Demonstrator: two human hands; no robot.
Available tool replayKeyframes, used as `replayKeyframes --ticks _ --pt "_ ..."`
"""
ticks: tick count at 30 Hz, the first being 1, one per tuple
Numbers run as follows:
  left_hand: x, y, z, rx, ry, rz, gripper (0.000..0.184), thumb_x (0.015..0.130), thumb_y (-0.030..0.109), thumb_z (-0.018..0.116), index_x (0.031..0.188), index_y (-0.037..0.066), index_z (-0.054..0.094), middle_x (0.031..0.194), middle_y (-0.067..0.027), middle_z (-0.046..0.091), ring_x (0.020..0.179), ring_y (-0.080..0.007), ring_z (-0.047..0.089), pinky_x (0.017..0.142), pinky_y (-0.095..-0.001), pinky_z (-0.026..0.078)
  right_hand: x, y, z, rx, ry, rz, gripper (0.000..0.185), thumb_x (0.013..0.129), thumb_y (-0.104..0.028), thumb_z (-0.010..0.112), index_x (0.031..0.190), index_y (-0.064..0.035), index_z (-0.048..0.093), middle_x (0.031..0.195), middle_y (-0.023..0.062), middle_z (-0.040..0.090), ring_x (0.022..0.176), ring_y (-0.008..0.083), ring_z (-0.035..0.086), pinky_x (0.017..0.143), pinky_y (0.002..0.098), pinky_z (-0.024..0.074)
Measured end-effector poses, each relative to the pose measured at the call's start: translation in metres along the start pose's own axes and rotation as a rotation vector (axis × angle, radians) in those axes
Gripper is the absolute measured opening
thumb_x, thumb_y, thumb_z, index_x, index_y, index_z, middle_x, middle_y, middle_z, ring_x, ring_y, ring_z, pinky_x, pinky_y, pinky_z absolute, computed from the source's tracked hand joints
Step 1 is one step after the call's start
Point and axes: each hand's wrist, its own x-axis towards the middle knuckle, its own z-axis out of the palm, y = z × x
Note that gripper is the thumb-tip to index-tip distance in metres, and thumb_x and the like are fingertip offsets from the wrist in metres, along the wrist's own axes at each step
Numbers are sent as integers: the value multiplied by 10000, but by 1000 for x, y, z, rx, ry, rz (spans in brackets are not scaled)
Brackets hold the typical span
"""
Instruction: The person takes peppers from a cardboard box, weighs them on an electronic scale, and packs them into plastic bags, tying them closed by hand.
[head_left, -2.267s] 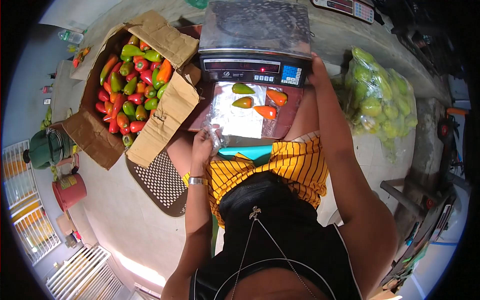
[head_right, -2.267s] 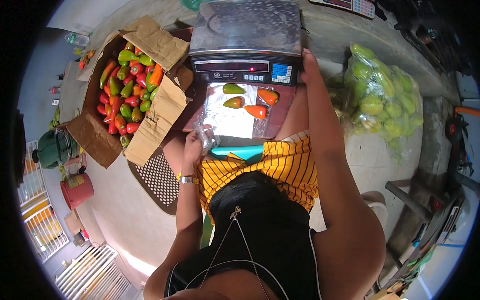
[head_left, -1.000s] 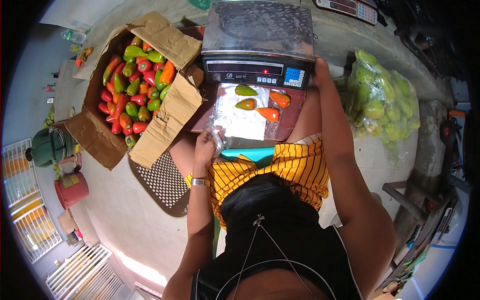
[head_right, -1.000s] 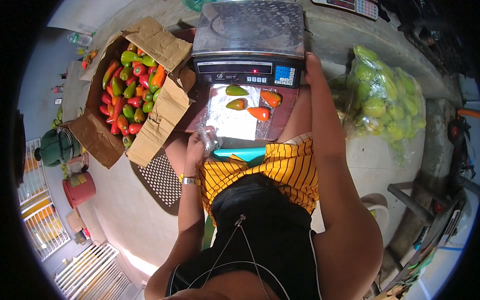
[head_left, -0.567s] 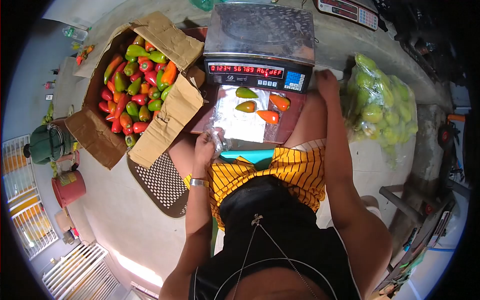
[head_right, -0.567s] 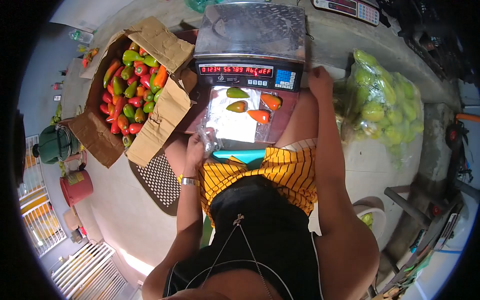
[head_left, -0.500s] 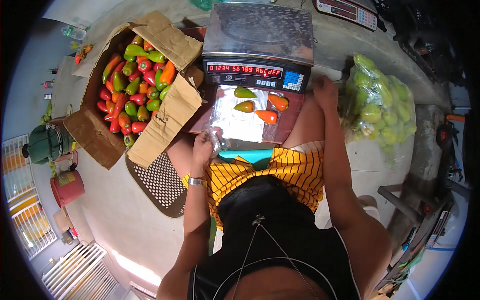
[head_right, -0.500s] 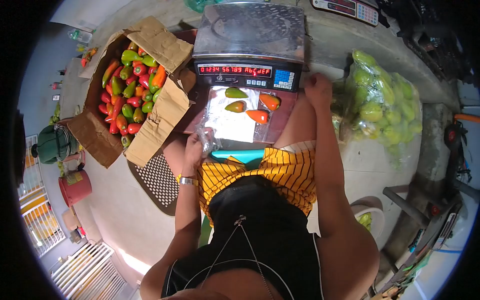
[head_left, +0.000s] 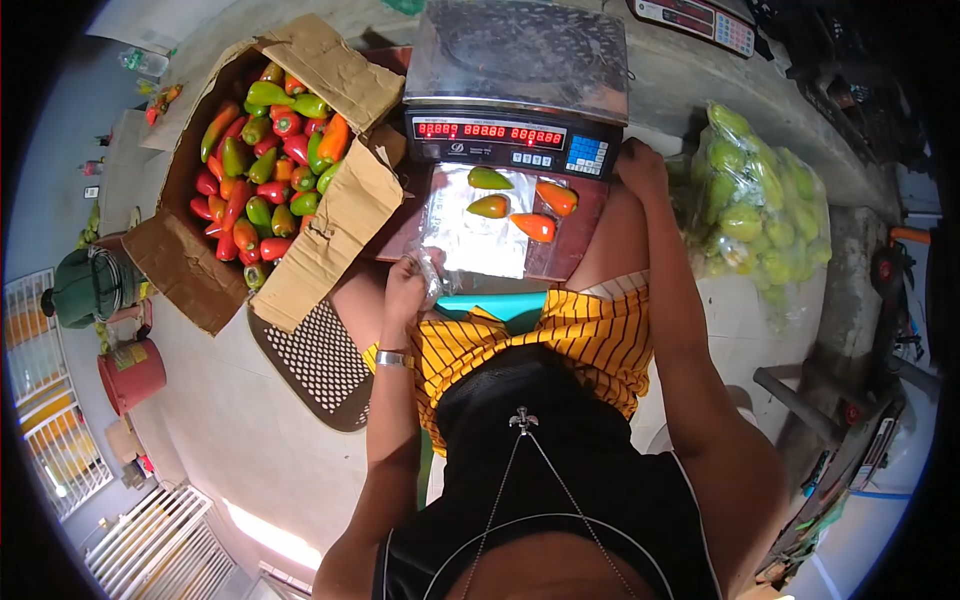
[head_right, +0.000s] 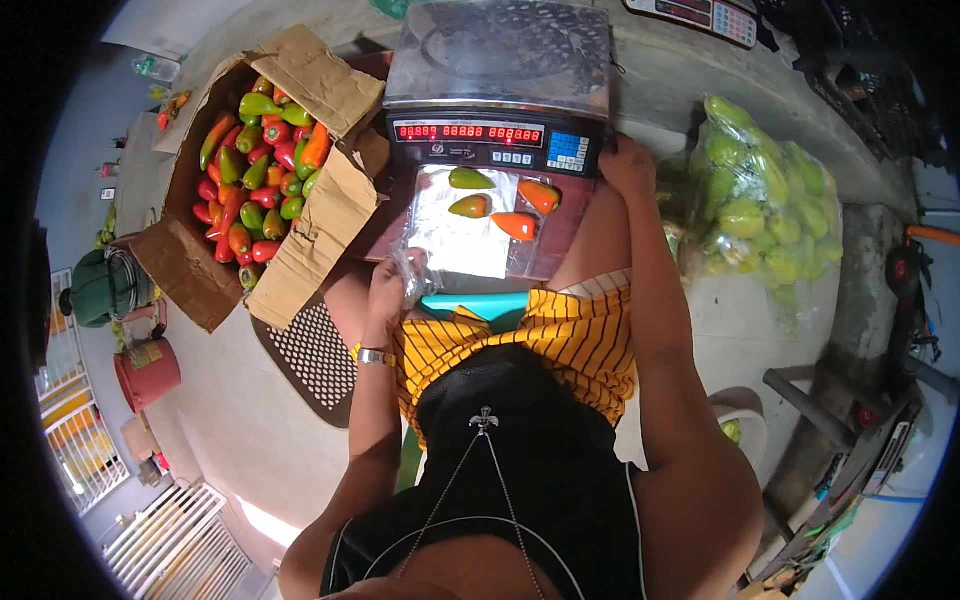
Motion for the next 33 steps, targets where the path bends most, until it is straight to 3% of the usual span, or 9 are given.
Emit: replayKeyframes --ticks 33 --pt "0 3 2 -21 6 -16 225 949 -69 573 1138 -26 688 961 -21 676 824 -93 610 726 -226 497 -2 -4 -4 -39 -49 -14 367 935 -320 538 1127 -58 707 1127 283 705 1090 485 656 964 546 521"
